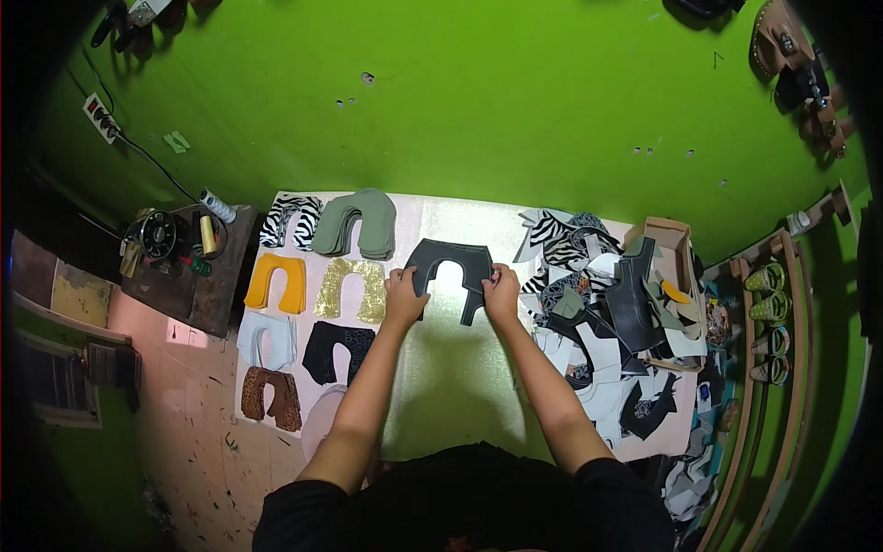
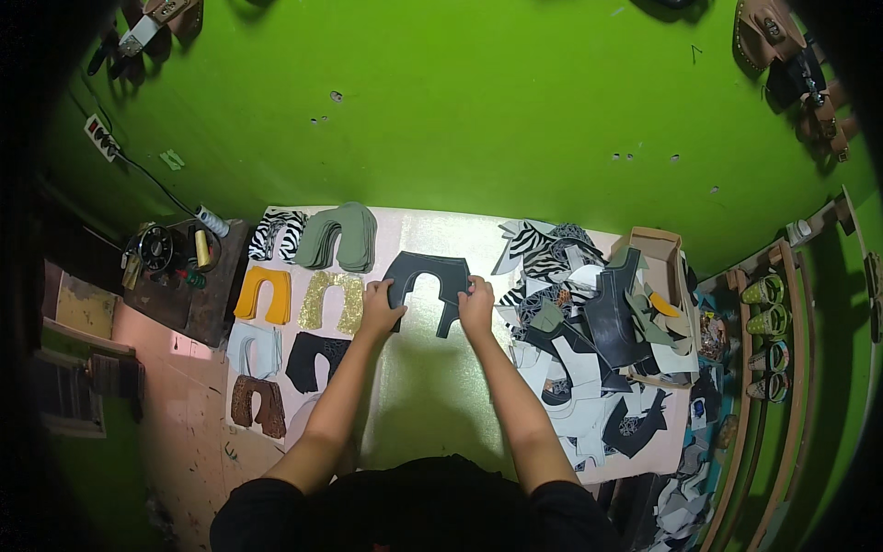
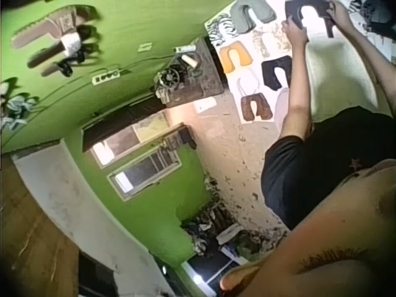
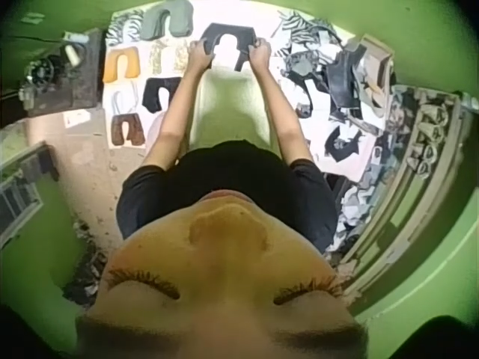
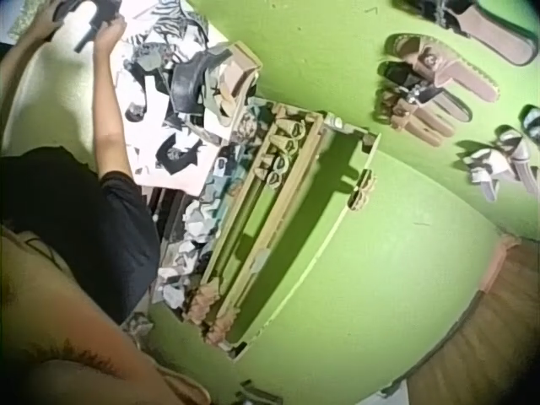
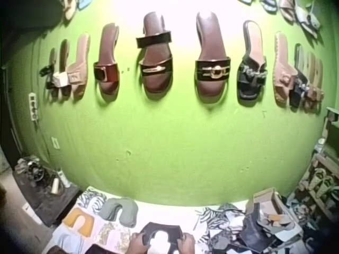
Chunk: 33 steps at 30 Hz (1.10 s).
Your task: Organizing and sorting various pre-cut shoe upper leather/fabric components on a work surface.
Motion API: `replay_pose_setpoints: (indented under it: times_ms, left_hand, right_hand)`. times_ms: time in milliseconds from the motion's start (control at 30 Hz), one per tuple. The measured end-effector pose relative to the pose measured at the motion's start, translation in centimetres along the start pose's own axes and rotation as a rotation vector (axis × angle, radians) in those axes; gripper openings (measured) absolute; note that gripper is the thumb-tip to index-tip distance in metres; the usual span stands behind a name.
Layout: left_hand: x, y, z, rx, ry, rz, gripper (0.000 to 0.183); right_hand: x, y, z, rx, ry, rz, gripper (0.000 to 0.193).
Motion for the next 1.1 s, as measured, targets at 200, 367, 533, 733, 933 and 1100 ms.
replay_pose_setpoints:
  times_ms: [200,367,533,733,933,1100]
  left_hand:
    - [-0.4,0.3,-0.1,-0.08,0.018,-0.026,0.057]
    - [-0.5,0.3,-0.5,-0.122,0.058,-0.058,0.056]
    - [-0.8,0.4,-0.5,-0.051,0.058,-0.039,0.06]
    - [-1.2,0.5,-0.6,0.0,0.066,-0.014,0.066]
    - [-1.3,1.7,-1.5,0.109,0.037,-0.01,0.069]
    - [-0.7,1.4,-1.7,0.083,0.083,-0.099,0.065]
  right_hand:
    - [0.2,-1.4,0.4,0.038,-0.023,-0.115,0.024]
    - [0.1,-1.8,-0.2,0.089,-0.06,-0.178,0.019]
    - [0.0,-1.5,-0.8,0.145,-0.014,-0.125,0.018]
    - [-3.3,-0.6,3.1,-0.316,-0.118,-0.029,0.048]
    - [-3.6,1.7,1.0,-0.443,-0.12,0.046,0.063]
    - [-3.5,2.5,1.5,-0.374,-0.215,-0.01,0.061]
Point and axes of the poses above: each hand's wrist, its own x-axis towards the middle knuckle, its own y-axis out of the palm, z = x × y, the point moved 9 cm from there along x, towards the middle knuckle, and after that the axes turned 8 degrees about y, right-handed, at the moved point
